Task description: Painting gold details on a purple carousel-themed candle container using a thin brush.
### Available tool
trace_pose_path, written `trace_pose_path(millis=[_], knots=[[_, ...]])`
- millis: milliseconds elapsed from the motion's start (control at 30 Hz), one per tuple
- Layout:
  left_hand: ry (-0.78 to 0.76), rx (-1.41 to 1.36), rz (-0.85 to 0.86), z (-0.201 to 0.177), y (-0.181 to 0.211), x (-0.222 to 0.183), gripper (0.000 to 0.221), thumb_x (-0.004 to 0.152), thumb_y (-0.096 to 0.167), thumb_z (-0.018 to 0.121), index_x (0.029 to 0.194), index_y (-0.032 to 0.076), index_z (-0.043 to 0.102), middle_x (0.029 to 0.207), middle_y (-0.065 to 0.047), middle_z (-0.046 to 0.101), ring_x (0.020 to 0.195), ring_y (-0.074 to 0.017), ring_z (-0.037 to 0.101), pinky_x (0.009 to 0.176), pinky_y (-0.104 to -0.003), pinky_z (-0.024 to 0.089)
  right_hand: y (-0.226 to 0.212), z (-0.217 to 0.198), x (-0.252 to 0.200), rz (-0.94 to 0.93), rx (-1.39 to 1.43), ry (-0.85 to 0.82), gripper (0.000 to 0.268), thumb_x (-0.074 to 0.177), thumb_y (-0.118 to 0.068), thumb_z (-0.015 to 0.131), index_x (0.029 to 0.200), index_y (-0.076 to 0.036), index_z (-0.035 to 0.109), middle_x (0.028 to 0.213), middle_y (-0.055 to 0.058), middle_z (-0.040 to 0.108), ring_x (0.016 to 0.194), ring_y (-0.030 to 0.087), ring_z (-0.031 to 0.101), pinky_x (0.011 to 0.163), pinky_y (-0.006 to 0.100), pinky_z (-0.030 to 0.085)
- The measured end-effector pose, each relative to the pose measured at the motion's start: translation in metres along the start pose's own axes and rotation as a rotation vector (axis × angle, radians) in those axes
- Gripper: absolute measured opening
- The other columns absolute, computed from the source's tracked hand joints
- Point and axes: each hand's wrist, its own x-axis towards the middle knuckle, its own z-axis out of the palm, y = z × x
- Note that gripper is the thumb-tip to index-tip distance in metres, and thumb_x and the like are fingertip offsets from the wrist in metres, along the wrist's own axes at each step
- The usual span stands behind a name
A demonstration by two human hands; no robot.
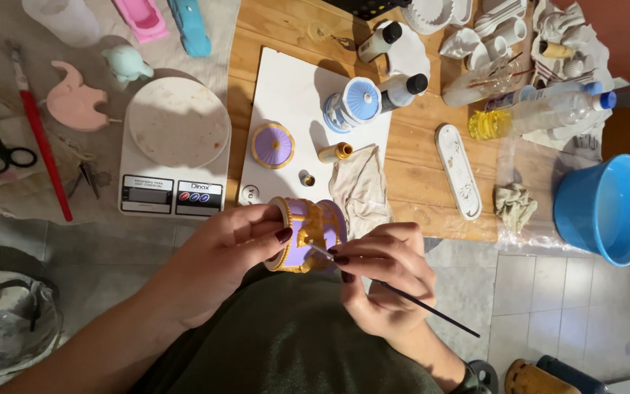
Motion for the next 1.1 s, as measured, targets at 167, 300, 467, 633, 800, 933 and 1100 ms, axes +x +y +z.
trace_pose_path(millis=[167,300,467,633,800,933,1100], knots=[[-0.019,0.018,0.003,0.0029,0.0065,0.0004,0.035,0.095,0.007,0.055,0.127,-0.003,0.065,0.115,-0.005,0.071,0.104,-0.0103,0.064,0.093,-0.027,0.051,-0.0010,0.0004,-0.0003,-0.003,0.006,0.009,0.024,0.073,0.003,0.071,0.094,-0.008,0.072,0.097,0.005,0.074,0.090,0.022,0.064,0.085,0.034,0.050],[-0.004,0.010,0.001,0.0034,0.0074,-0.0011,0.035,0.095,0.007,0.055,0.127,-0.003,0.065,0.116,-0.004,0.071,0.105,-0.0102,0.064,0.094,-0.027,0.051,-0.0002,0.0003,0.0010,0.011,-0.005,0.003,0.023,0.074,0.003,0.071,0.094,-0.008,0.072,0.098,0.005,0.075,0.091,0.022,0.063,0.087,0.035,0.050],[-0.004,0.043,0.012,0.0020,0.0053,-0.0002,0.034,0.096,0.007,0.055,0.127,-0.005,0.066,0.115,-0.005,0.071,0.104,-0.0100,0.063,0.093,-0.027,0.051,-0.0009,-0.0001,0.0009,0.013,-0.008,0.014,0.023,0.074,0.004,0.071,0.093,-0.007,0.072,0.097,0.005,0.075,0.090,0.022,0.063,0.086,0.034,0.050],[-0.026,0.021,0.022,0.0050,0.0082,0.0001,0.035,0.095,0.006,0.055,0.128,-0.003,0.064,0.115,-0.004,0.071,0.105,-0.0092,0.064,0.093,-0.027,0.052,0.0015,0.0003,-0.0029,0.036,0.020,0.030,0.022,0.074,0.003,0.071,0.094,-0.007,0.072,0.098,0.006,0.075,0.092,0.022,0.063,0.088,0.035,0.050],[-0.004,0.068,-0.005,0.0047,0.0067,-0.0006,0.035,0.094,0.005,0.056,0.127,-0.002,0.065,0.114,-0.004,0.072,0.102,-0.0096,0.065,0.090,-0.028,0.052,0.0008,-0.0002,-0.0019,0.043,0.017,0.022,0.022,0.074,0.003,0.071,0.093,-0.006,0.072,0.097,0.006,0.075,0.092,0.022,0.062,0.088,0.035,0.050],[-0.009,0.086,0.000,0.0033,0.0026,0.0012,0.034,0.094,0.005,0.056,0.126,-0.002,0.065,0.115,-0.004,0.072,0.103,-0.0096,0.065,0.091,-0.028,0.053,0.0015,0.0011,-0.0029,0.051,0.026,0.026,0.022,0.074,0.003,0.070,0.093,-0.006,0.072,0.096,0.006,0.075,0.092,0.022,0.062,0.087,0.035,0.050],[0.015,0.099,-0.009,0.0035,0.0019,0.0015,0.035,0.094,0.005,0.057,0.127,-0.002,0.065,0.116,-0.005,0.072,0.104,-0.0105,0.066,0.092,-0.029,0.054,0.0019,0.0012,-0.0013,0.043,0.017,0.034,0.022,0.073,0.004,0.070,0.093,-0.006,0.071,0.096,0.006,0.075,0.092,0.022,0.063,0.088,0.035,0.050]])
